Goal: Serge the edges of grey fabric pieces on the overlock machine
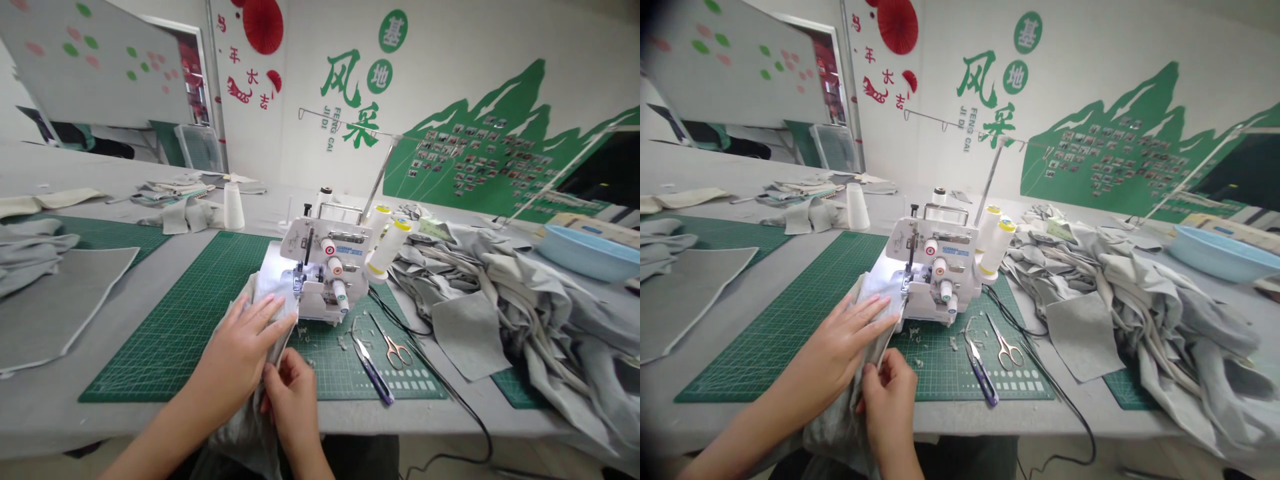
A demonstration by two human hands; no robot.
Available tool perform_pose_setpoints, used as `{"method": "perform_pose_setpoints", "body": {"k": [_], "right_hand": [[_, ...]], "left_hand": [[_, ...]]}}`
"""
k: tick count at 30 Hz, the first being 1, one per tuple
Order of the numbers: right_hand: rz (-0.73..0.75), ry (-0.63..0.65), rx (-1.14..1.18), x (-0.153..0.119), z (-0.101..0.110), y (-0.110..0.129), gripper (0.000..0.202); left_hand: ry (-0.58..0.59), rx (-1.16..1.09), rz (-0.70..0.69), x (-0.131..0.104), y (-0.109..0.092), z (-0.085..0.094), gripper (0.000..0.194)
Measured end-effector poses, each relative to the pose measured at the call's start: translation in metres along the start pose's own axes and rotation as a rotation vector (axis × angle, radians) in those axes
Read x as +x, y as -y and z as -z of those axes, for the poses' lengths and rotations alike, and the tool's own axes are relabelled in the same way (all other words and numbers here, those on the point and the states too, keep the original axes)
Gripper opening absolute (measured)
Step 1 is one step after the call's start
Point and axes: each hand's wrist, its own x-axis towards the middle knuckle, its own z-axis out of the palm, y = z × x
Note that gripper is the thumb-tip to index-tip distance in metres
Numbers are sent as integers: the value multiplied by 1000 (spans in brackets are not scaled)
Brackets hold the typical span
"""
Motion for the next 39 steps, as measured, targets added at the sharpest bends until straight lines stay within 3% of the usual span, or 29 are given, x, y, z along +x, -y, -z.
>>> {"method": "perform_pose_setpoints", "body": {"k": [4, 10, 17, 27, 39], "right_hand": [[76, 2, -38, 0, 2, -3, 10], [151, 70, -40, -8, 7, -7, 17], [308, -37, -168, -7, 7, -11, 22], [189, -18, 29, -10, 4, -6, 16], [184, -18, -35, -9, 5, -11, 21]], "left_hand": [[-42, 58, -7, 1, -6, 1, 60], [-126, 127, 52, -1, -27, -4, 60], [-134, 121, 57, -5, -27, -9, 65], [-115, 62, 74, -5, -24, -9, 71], [-119, 55, 84, -5, -25, -11, 69]]}}
